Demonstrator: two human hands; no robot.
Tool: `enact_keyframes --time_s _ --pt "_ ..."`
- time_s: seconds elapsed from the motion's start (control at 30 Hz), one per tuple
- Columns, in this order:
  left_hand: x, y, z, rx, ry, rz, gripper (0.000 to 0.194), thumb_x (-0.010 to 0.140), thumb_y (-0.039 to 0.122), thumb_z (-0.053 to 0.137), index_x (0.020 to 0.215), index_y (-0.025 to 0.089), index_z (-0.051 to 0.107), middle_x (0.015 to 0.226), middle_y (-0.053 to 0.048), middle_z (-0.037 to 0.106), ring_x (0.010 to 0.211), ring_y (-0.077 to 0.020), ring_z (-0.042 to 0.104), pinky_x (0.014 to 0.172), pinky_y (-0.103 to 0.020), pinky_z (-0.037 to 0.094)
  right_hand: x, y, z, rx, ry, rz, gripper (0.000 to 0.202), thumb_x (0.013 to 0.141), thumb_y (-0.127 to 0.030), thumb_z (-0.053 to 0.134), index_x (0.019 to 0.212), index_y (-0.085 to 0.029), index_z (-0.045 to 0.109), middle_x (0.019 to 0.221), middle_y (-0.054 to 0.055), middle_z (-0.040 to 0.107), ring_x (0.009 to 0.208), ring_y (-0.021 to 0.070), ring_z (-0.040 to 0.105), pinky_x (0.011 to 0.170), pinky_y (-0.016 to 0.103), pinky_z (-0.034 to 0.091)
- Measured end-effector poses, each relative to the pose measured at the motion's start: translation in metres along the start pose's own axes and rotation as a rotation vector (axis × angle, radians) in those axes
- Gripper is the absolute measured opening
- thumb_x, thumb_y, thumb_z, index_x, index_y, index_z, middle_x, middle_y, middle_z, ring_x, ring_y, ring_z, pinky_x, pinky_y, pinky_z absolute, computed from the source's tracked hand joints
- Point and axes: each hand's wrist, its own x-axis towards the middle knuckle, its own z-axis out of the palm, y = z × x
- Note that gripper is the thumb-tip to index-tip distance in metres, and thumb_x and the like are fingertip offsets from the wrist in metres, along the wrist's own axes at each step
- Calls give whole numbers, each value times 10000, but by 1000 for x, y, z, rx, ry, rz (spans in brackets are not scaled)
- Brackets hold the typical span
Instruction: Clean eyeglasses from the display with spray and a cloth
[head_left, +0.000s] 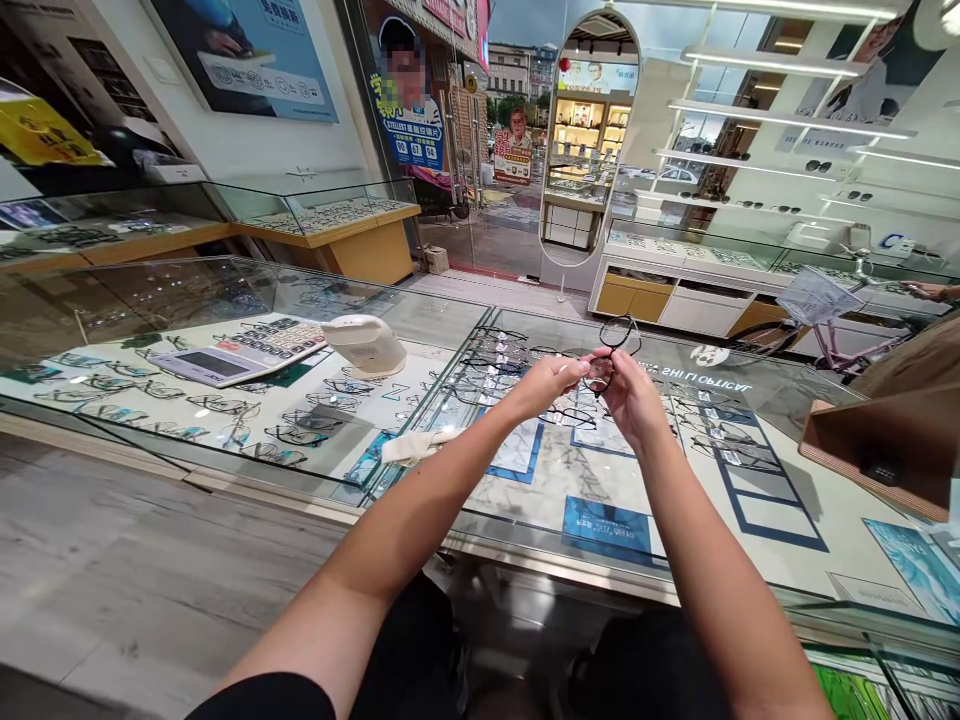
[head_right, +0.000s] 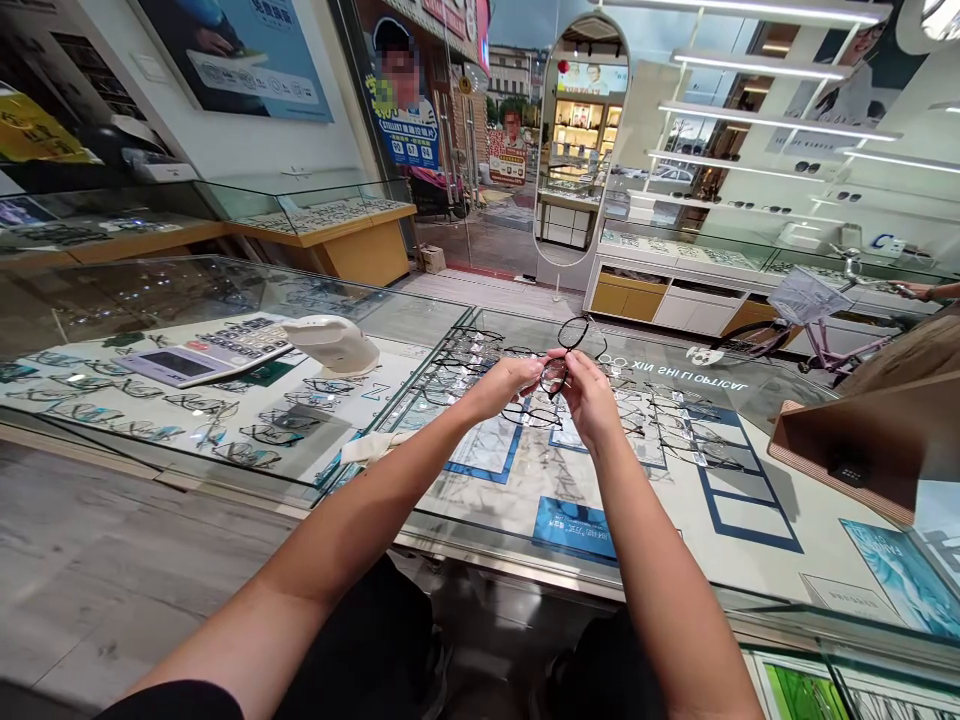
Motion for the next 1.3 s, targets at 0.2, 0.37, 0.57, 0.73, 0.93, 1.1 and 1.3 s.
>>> enact_keyframes --time_s 0.2,0.37,0.57,0.73,0.93,1.1,1.3 --pt "4 -2 -7 -304 -43 -137 753 838 920 487 744 181 595 694 -26 516 620 -142 494 522 -257 420 0 -1 -1 62 -10 7 283 878 -506 814 1022 -263 830 1018 33 821 821 152 696 682 256 552" --pt "1 5 -10 -444 -92 -118 690 828 871 547 785 184 596 687 -14 517 617 -142 502 507 -260 483 0 -1 -2 83 11 9 281 903 -512 796 1055 -277 813 1057 19 830 856 151 728 708 260 568" --pt "-1 4 -9 -567 -120 -70 414 732 456 751 1015 205 583 810 16 541 681 -133 527 528 -242 485 1 0 -5 54 14 3 321 903 -559 797 1073 -286 784 1083 13 831 896 154 752 742 269 584" --pt "1 3 -15 -571 -58 -47 516 701 369 756 1162 194 607 904 0 560 814 -155 573 639 -275 558 3 -1 -9 65 46 27 325 893 -542 787 1081 -278 779 1097 27 829 894 168 753 739 282 595" --pt "6 9 -28 -606 55 0 662 744 333 712 1363 187 529 903 17 568 801 -146 560 803 -341 578 2 -5 -9 61 74 38 316 885 -536 803 1073 -282 788 1096 24 838 883 155 754 728 265 592" --pt "15 -7 -77 -303 279 -20 552 865 301 572 1391 175 465 911 -7 622 840 -163 602 821 -298 497 1 -4 -12 56 70 30 316 885 -542 807 1065 -283 793 1095 32 840 885 160 754 715 269 599" --pt "-21 -46 -152 368 590 -142 621 964 259 644 1504 173 350 1176 -101 737 1023 -204 672 1026 -365 493 2 0 -15 53 29 38 325 888 -540 812 1084 -282 796 1111 33 835 880 146 749 706 249 588"
